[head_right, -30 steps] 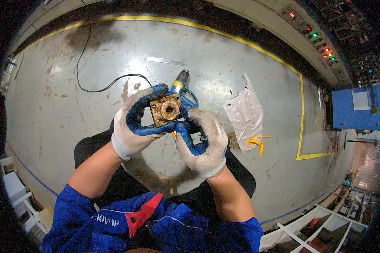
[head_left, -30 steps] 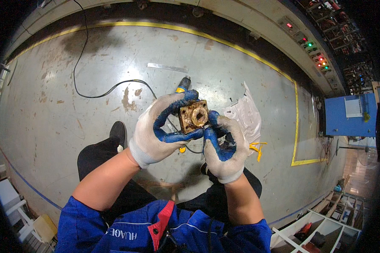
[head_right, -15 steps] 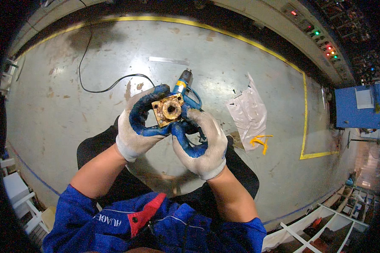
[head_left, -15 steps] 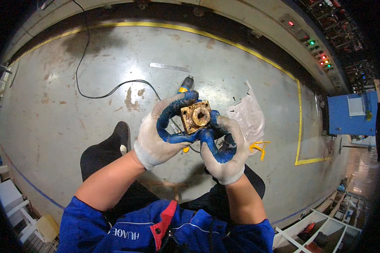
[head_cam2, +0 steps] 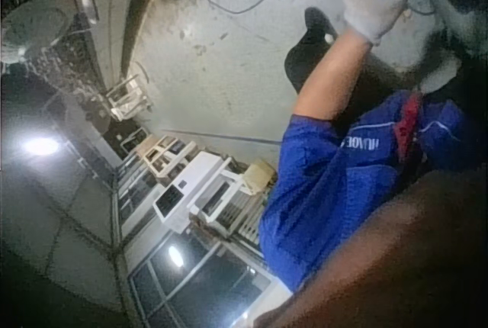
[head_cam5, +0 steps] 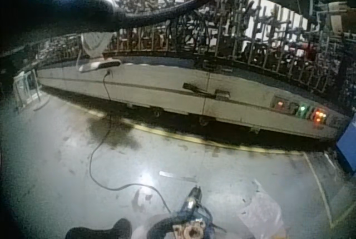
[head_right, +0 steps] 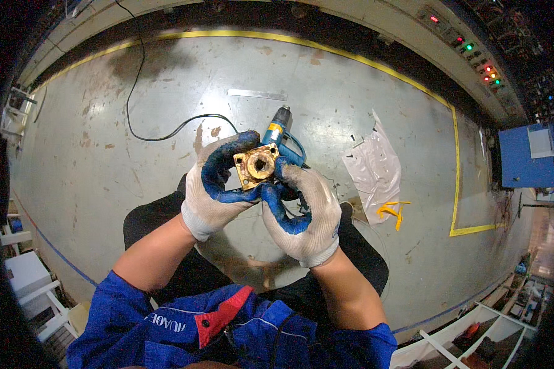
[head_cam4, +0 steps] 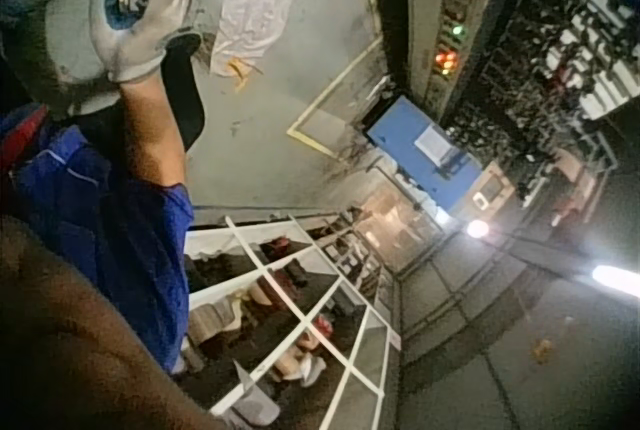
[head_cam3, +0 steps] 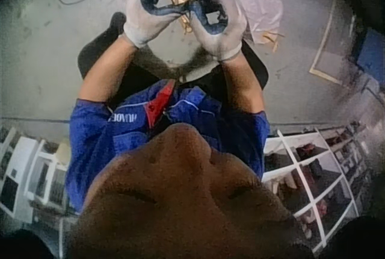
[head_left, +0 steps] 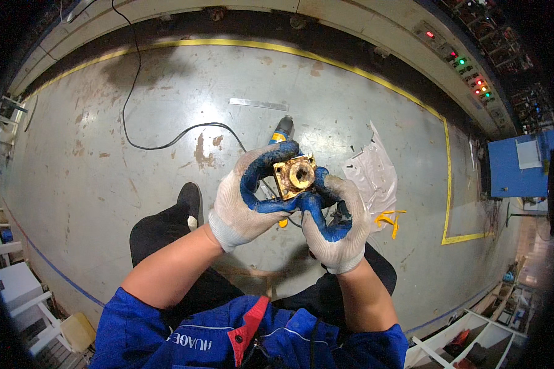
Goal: The person holds a small mechanical component and uses a utility knife to scrape away residue and prying off pieces while wearing gloves.
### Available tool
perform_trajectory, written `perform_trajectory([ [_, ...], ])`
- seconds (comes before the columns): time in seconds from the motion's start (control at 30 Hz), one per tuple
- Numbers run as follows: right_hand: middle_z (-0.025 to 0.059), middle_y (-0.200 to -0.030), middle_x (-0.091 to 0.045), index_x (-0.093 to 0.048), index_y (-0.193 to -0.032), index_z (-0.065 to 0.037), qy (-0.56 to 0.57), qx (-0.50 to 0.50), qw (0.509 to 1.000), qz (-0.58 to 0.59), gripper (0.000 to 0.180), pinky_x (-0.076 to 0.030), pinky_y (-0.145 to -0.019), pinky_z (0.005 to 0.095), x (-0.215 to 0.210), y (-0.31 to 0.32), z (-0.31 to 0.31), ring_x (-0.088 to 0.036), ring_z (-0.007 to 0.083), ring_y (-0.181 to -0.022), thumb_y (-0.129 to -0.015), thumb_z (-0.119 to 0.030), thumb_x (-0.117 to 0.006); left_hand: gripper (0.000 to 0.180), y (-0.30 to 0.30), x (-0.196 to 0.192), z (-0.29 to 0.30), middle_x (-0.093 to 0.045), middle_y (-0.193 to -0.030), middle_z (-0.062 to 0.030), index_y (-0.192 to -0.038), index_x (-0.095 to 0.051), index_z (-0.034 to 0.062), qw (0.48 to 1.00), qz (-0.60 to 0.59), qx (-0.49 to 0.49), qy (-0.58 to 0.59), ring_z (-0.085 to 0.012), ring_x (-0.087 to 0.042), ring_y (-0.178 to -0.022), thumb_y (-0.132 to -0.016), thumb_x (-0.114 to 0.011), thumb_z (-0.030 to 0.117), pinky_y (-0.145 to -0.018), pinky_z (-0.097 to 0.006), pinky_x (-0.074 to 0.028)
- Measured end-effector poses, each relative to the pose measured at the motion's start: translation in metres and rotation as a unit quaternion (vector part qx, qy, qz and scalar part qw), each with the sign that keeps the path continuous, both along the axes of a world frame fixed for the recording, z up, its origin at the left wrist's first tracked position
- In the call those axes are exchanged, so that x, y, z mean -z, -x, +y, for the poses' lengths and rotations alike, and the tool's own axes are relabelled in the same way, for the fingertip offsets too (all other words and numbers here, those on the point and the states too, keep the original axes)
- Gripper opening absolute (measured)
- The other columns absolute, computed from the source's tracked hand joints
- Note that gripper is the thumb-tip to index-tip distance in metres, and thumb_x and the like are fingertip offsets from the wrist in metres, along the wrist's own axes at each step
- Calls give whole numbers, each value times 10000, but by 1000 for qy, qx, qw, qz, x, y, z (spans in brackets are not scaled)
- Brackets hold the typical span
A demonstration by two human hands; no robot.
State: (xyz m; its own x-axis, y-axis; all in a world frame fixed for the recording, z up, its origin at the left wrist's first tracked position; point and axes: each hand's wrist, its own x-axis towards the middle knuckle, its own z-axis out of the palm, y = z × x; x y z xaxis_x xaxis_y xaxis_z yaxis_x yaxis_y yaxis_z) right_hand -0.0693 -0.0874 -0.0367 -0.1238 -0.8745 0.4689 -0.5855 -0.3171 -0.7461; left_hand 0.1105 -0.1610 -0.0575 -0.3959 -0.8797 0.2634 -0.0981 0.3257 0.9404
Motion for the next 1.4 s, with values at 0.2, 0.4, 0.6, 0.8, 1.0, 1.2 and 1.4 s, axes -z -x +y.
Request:
perform_trajectory([
  [0.2,188,-988,-680,-630,-1169,11,32,4,999,11,503,-579,-741,376,1,0,-1,-707,310,-822,-710,-28,-833,768,1,-2,1,-661,-1309,-146,-1407,-515,42,1000,18,8,12,-245,-671,-1200,-770,-908,215,-1032,-368,-529],
  [0.4,209,-1035,-675,-613,-1181,30,37,17,999,13,519,-581,-759,377,6,0,4,-700,314,-851,-709,0,-827,746,-1,-5,2,-643,-1335,-175,-1418,-503,22,999,22,32,15,-263,-652,-1242,-782,-878,126,-1062,-383,-516],
  [0.6,218,-1063,-668,-589,-1208,38,49,15,998,-29,548,-577,-804,363,13,-3,3,-704,302,-891,-713,-1,-820,727,-3,-8,2,-611,-1379,-194,-1418,-504,11,998,-14,34,60,-299,-641,-1254,-789,-858,97,-1074,-401,-510],
  [0.8,197,-1093,-669,-594,-1182,48,20,33,990,-136,510,-568,-826,345,8,-7,1,-697,255,-921,-726,-11,-815,771,-4,-3,-3,-608,-1378,-200,-1418,-509,18,992,-29,61,109,-395,-569,-1327,-755,-884,138,-1106,-458,-472],
  [1.0,176,-1089,-668,-620,-1168,54,-29,-1,987,-158,428,-558,-860,330,1,0,1,-686,224,-963,-774,-17,-769,766,-9,0,-3,-606,-1381,-199,-1358,-573,39,997,-10,49,62,-390,-593,-1282,-702,-933,207,-1082,-457,-486],
  [1.2,180,-1078,-670,-657,-1096,60,-89,7,956,-279,283,-538,-901,339,2,-1,3,-672,235,-989,-820,-2,-672,863,-5,-6,0,-621,-1364,-134,-1410,-533,29,990,106,79,-52,-243,-633,-1228,-686,-968,203,-1081,-372,-498],
  [1.4,198,-1083,-664,-648,-1109,66,-68,-72,985,-141,315,-532,-920,347,-8,1,-3,-669,253,-999,-797,26,-641,953,-7,-16,0,-650,-1290,-97,-1466,-441,8,946,147,160,-242,-164,-639,-1177,-684,-969,138,-1043,-334,-524],
])
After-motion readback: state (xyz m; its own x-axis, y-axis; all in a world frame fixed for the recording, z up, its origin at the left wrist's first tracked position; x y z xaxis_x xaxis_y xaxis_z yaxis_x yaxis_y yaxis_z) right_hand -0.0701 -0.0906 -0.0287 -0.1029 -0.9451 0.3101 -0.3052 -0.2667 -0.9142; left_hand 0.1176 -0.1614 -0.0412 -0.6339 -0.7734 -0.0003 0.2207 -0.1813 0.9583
